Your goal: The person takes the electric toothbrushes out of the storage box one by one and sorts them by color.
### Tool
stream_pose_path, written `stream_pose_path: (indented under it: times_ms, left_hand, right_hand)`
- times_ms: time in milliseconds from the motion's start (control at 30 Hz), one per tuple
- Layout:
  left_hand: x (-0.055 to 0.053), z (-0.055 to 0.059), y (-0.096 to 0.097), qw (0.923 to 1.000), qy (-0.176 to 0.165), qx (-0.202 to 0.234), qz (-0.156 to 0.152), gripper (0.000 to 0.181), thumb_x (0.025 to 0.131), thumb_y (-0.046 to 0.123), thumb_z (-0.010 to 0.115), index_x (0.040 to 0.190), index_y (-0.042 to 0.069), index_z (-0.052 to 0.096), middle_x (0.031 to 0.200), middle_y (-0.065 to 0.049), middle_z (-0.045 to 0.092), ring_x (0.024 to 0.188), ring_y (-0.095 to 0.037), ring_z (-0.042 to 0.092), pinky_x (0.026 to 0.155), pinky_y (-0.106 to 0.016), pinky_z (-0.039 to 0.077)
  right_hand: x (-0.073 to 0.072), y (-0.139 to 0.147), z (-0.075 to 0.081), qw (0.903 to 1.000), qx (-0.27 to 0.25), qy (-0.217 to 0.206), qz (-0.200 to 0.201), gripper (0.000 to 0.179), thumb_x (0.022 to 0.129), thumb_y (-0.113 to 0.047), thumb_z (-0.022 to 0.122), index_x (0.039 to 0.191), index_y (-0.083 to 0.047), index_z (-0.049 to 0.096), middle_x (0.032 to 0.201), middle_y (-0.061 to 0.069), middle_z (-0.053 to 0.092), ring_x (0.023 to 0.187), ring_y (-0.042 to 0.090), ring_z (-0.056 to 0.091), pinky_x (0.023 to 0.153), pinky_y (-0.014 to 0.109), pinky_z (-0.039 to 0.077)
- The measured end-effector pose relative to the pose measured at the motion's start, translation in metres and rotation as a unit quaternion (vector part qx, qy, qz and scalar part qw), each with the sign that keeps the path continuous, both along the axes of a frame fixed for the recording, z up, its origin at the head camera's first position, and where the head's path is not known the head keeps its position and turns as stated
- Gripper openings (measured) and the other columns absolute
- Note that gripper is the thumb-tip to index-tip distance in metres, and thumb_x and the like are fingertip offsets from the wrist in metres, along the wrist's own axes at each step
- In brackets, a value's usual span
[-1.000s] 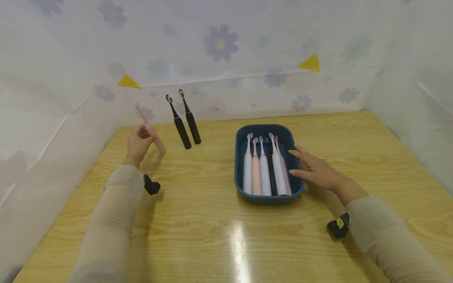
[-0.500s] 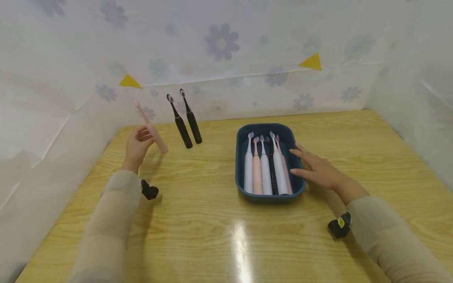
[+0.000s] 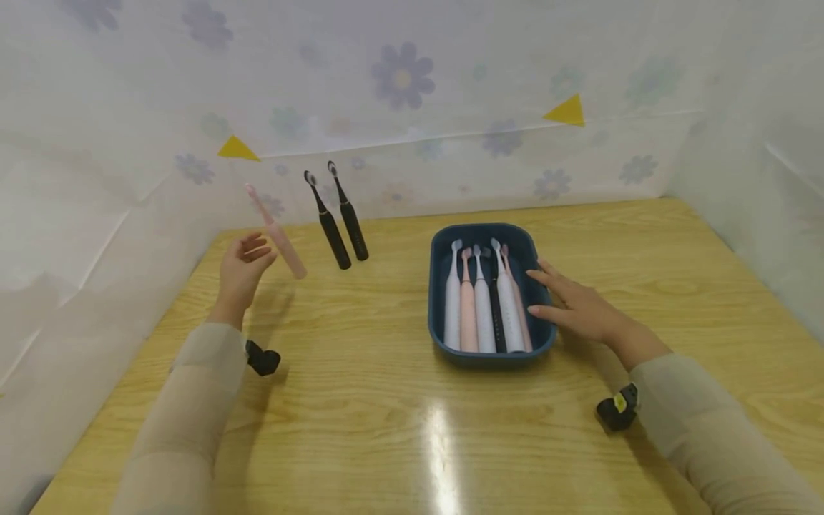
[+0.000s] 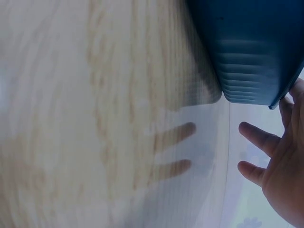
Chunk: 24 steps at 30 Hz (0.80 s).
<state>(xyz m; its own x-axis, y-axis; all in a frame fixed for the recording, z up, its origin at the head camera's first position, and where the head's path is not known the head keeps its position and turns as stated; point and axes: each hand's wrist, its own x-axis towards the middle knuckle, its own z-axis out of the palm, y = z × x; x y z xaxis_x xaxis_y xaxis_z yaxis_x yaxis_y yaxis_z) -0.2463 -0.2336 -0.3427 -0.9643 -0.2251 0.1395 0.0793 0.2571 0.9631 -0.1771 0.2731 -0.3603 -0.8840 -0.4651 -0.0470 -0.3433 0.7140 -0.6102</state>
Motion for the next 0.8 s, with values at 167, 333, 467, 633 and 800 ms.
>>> stream_pose_path:
  times_ms: [167,333,467,633,800]
  left_hand:
    - [0.005,0.001,0.004,0.9992,0.037,0.016,-0.008,0.044,0.080,0.000,0.057,0.121,0.001,0.041,0.112,-0.010,0.045,0.098,-0.017,0.047,0.085,-0.027,0.040]
    - [0.009,0.002,0.016,0.9935,0.100,0.040,-0.037,0.042,0.077,-0.008,0.056,0.117,-0.009,0.042,0.105,-0.018,0.049,0.087,-0.012,0.051,0.083,-0.025,0.041]
    - [0.012,0.004,0.027,0.9893,0.117,0.060,-0.064,0.040,0.078,-0.010,0.055,0.116,-0.007,0.043,0.105,-0.019,0.048,0.086,-0.013,0.051,0.082,-0.025,0.042]
    - [0.015,0.007,0.038,0.9875,0.110,0.067,-0.091,0.038,0.078,-0.007,0.057,0.114,-0.004,0.044,0.107,-0.023,0.047,0.087,-0.014,0.051,0.081,-0.025,0.042]
    - [0.019,0.009,0.050,0.9866,0.085,0.078,-0.114,0.041,0.078,-0.006,0.057,0.116,-0.003,0.043,0.109,-0.021,0.047,0.091,-0.017,0.051,0.081,-0.025,0.043]
  right_hand:
    - [0.001,-0.001,0.001,1.0000,0.001,-0.003,-0.009,0.063,0.087,-0.030,0.050,0.138,-0.012,0.018,0.143,0.008,-0.002,0.123,0.044,0.012,0.086,0.062,0.020]
    - [0.000,0.000,0.002,1.0000,-0.002,-0.003,0.003,0.064,0.088,-0.029,0.049,0.139,-0.011,0.015,0.143,0.010,-0.005,0.121,0.046,0.012,0.084,0.064,0.020]
    - [0.000,0.000,0.002,0.9999,-0.010,-0.006,0.008,0.065,0.088,-0.028,0.050,0.139,-0.010,0.014,0.143,0.010,-0.005,0.122,0.045,0.009,0.084,0.064,0.019]
    - [-0.001,0.000,0.001,0.9999,-0.008,-0.005,0.005,0.065,0.088,-0.028,0.050,0.139,-0.011,0.015,0.143,0.010,-0.005,0.122,0.045,0.011,0.084,0.064,0.020]
    - [0.000,0.000,0.003,0.9999,-0.001,-0.011,0.007,0.065,0.088,-0.028,0.050,0.139,-0.010,0.014,0.143,0.010,-0.006,0.121,0.047,0.011,0.084,0.064,0.019]
